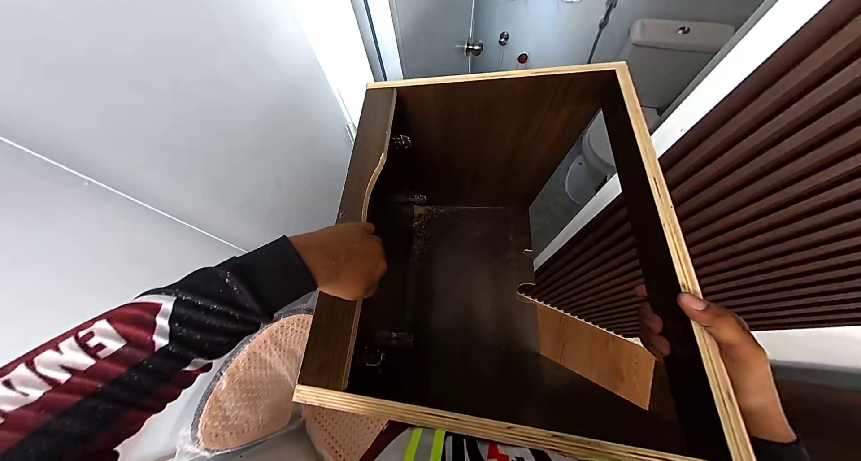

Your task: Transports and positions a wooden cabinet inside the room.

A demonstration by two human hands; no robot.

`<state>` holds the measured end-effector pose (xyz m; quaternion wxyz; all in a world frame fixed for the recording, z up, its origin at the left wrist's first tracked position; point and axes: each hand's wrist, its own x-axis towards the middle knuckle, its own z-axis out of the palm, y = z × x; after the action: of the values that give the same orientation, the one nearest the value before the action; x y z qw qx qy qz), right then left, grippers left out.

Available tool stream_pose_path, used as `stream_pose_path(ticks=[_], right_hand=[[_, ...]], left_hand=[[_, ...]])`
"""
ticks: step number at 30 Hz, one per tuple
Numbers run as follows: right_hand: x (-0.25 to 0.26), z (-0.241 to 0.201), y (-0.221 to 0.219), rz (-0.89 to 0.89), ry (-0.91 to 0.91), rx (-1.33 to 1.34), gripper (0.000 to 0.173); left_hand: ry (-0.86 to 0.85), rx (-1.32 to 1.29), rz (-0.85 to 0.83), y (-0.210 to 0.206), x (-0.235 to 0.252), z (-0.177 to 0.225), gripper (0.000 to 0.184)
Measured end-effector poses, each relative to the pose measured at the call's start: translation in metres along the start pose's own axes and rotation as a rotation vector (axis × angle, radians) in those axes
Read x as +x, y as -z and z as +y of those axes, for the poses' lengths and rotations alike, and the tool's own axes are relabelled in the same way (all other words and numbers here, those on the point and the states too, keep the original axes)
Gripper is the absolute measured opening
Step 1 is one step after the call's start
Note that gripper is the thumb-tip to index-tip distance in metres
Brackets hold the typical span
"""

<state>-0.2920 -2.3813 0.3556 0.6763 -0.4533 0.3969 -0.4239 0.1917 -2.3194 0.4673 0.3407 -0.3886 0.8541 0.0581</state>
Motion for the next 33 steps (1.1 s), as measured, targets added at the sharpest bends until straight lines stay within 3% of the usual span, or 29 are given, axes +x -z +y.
stream_pose_path(ticks=[3, 11, 20, 33], right_hand=[[0.001, 0.006, -0.004, 0.045, 0.015, 0.004, 0.053], [-0.002, 0.008, -0.035, 0.164, 0.043, -0.007, 0.047], [0.037, 0.025, -0.055, 0.176, -0.044, 0.019, 0.044], [0.016, 0.044, -0.072, 0.279, -0.080, 0.026, 0.043]], left_hand=[[-0.026, 0.000, 0.026, -0.001, 0.010, -0.016, 0.038], [-0.024, 0.013, -0.125, 0.012, 0.021, -0.052, 0.038], [-0.065, -0.013, -0.105, -0.014, 0.047, -0.106, 0.036], [-0.133, 0.007, -0.115, -0.041, 0.073, -0.117, 0.034]])
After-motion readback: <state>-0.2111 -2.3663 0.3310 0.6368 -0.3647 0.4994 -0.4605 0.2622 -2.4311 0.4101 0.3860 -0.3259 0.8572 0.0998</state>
